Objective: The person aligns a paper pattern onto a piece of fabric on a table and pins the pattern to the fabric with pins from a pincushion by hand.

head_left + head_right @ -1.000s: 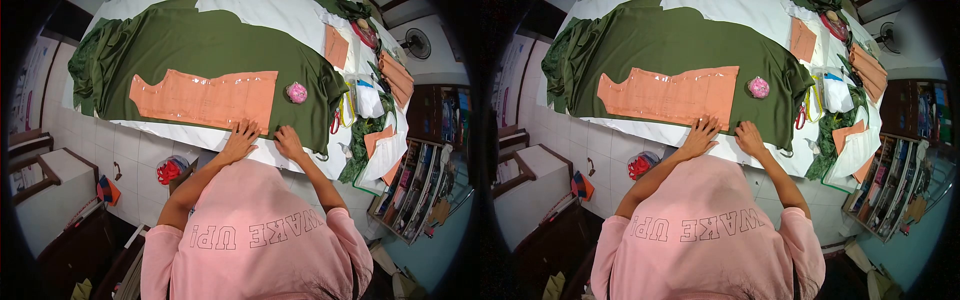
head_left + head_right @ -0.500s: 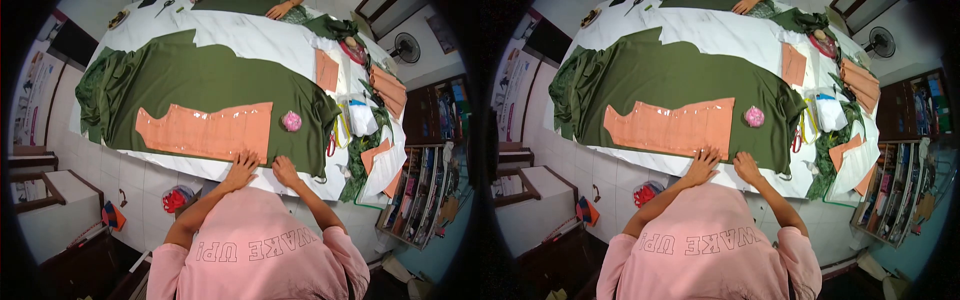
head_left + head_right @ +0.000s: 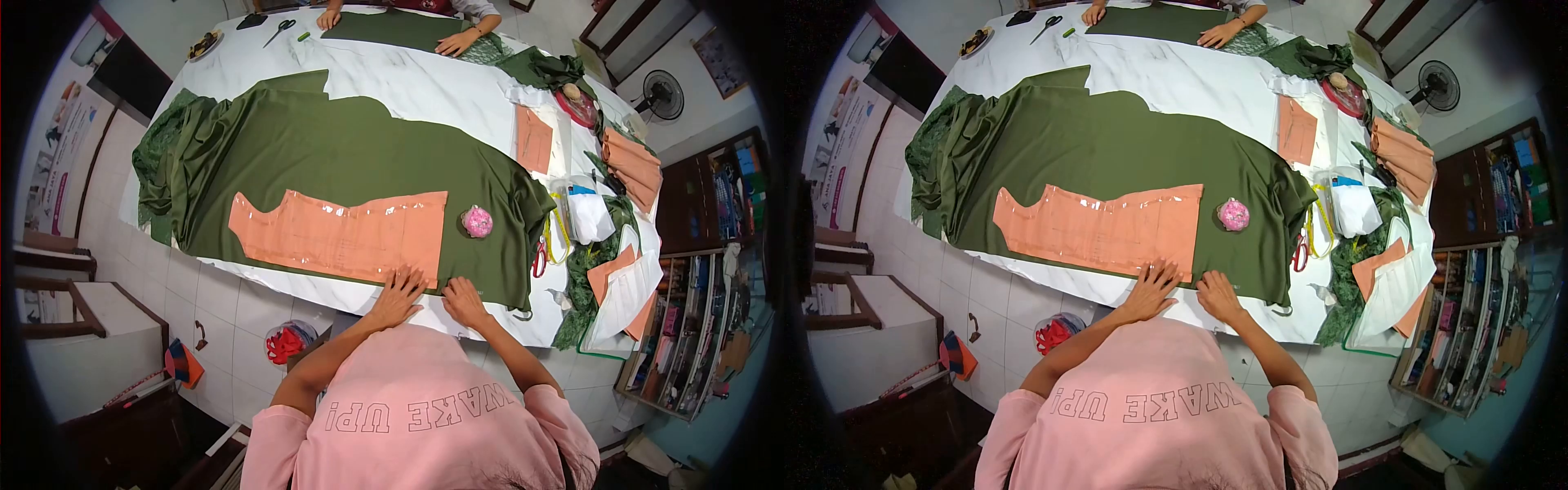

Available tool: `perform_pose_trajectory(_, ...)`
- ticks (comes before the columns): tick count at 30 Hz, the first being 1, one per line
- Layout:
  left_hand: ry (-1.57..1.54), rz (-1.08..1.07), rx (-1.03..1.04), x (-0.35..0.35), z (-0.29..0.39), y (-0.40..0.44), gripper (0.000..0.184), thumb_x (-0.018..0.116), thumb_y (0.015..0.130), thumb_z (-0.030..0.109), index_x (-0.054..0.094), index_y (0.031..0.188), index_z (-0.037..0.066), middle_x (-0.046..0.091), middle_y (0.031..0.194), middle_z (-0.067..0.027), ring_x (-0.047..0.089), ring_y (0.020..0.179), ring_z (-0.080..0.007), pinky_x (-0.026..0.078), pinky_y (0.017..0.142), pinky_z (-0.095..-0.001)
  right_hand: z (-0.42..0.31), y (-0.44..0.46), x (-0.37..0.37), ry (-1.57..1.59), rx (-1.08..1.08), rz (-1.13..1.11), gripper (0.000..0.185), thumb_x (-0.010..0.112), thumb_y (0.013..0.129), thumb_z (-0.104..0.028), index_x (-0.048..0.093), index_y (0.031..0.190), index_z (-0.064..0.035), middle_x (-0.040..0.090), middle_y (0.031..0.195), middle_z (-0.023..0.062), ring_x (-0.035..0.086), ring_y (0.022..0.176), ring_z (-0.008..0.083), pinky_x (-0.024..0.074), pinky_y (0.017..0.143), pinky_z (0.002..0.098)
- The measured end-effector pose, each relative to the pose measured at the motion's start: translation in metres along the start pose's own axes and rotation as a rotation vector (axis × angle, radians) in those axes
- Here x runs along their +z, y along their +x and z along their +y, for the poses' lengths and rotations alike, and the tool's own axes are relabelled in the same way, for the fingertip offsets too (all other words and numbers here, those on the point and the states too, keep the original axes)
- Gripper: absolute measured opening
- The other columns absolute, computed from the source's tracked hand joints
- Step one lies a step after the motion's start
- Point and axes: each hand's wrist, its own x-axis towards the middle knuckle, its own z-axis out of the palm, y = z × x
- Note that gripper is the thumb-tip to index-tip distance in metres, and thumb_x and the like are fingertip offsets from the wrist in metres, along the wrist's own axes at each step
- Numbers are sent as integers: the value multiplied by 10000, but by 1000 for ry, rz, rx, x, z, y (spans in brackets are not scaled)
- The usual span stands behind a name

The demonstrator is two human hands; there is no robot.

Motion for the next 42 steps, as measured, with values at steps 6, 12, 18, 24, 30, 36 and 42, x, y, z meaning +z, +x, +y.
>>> perform_pose_trajectory(6, -5, 8, -1, 1, -1, 0, 605, 483, 877, 415, 327, 1366, 94, 232, 1448, -143, 161, 1332, -388, 130, 1046, -576, 4, -2, 8, -45, -10, 30, 163, 613, 736, -113, 560, 865, -29, 475, 870, 121, 460, 844, 285, 388, 733, 387)
perform_pose_trajectory(12, 0, -5, -4, 0, 0, 0, 601, 480, 879, 414, 331, 1364, 93, 233, 1448, -142, 168, 1327, -389, 127, 1047, -575, 7, -3, 11, -65, -28, 11, 155, 612, 728, -113, 567, 854, -34, 479, 876, 117, 460, 851, 280, 392, 739, 387)
perform_pose_trajectory(18, -1, -8, -5, 0, 1, 0, 600, 475, 882, 415, 328, 1366, 92, 232, 1448, -143, 158, 1332, -389, 122, 1049, -574, 5, -4, 10, -106, -41, -10, 162, 609, 713, -100, 567, 855, -34, 484, 879, 116, 463, 845, 280, 396, 744, 387)
perform_pose_trajectory(24, 9, 3, -4, 2, 1, 0, 602, 476, 881, 420, 332, 1363, 90, 226, 1449, -148, 131, 1343, -391, 117, 1051, -573, 5, -5, 11, -68, -29, 22, 165, 602, 706, -93, 572, 855, -27, 493, 882, 122, 468, 848, 286, 404, 750, 388)
perform_pose_trajectory(30, 27, 0, -3, 2, 1, 1, 602, 478, 879, 426, 339, 1356, 86, 222, 1449, -152, 126, 1344, -395, 116, 1047, -576, 5, -5, 11, -92, -41, 40, 139, 588, 701, -79, 569, 825, -21, 493, 866, 121, 475, 842, 282, 416, 742, 380)
perform_pose_trajectory(36, 37, 8, -2, 2, 2, 0, 596, 474, 878, 433, 350, 1346, 85, 250, 1434, -156, 172, 1325, -395, 144, 1029, -588, 5, -5, 14, -139, -30, 15, 117, 583, 696, -78, 573, 794, -16, 493, 829, 114, 479, 822, 277, 431, 730, 377)
perform_pose_trajectory(42, 68, 25, 8, 2, 1, 3, 592, 473, 876, 439, 358, 1338, 87, 278, 1418, -160, 209, 1308, -396, 170, 1016, -591, 2, -2, 13, -159, -42, 53, 66, 568, 693, -65, 555, 747, -29, 488, 813, 108, 480, 816, 265, 426, 723, 363)
